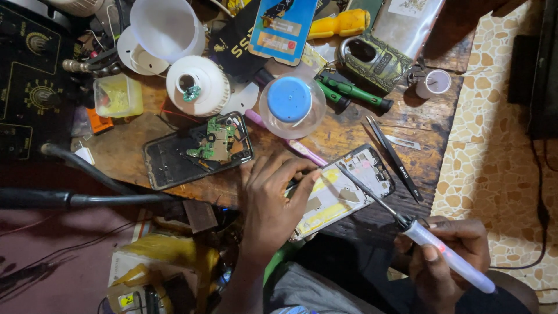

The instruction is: Repairing a mobile phone using a soldering iron and cleaning tools

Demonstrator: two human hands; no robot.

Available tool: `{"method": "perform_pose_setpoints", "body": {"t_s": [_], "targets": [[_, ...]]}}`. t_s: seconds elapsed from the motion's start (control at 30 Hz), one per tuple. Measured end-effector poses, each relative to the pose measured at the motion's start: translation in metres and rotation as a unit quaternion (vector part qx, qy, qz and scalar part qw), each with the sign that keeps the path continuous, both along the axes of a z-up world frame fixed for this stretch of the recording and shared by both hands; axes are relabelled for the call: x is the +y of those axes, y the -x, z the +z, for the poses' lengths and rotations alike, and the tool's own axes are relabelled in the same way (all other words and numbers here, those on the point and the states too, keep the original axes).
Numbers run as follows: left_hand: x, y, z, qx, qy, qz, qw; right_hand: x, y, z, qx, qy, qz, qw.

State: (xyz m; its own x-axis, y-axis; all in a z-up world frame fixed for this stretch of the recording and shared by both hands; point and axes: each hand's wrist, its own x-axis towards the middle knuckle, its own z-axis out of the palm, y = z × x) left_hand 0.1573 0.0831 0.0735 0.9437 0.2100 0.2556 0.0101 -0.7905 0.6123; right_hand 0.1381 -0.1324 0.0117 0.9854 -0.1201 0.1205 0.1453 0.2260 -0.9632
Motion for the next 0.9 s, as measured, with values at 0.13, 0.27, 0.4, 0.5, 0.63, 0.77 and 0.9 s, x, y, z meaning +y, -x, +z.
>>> {"method": "perform_pose_setpoints", "body": {"t_s": [0.13,0.27,0.4,0.5,0.63,0.77,0.9], "targets": [[-0.001,-0.001,0.0,-0.01,0.005,0.01,1.0,-0.004,0.004,-0.004,0.015,-0.004,-0.007,1.0],[-0.002,-0.001,-0.001,-0.009,0.006,0.01,1.0,-0.006,0.005,-0.005,0.024,-0.004,-0.01,1.0],[-0.002,-0.001,0.0,-0.004,0.002,0.01,1.0,-0.002,0.001,0.001,0.013,0.041,-0.009,0.999],[-0.001,-0.001,-0.002,-0.004,0.004,0.006,1.0,-0.002,-0.001,0.001,-0.007,0.017,0.01,1.0],[-0.001,-0.001,-0.002,0.001,0.011,0.001,1.0,-0.003,0.0,0.0,0.0,0.018,0.002,1.0],[-0.002,-0.001,-0.002,0.002,0.004,0.005,1.0,-0.006,0.003,-0.004,0.013,0.008,-0.002,1.0],[-0.002,-0.002,0.002,0.001,0.003,0.001,1.0,-0.006,0.004,-0.004,0.014,0.015,-0.002,1.0]]}}
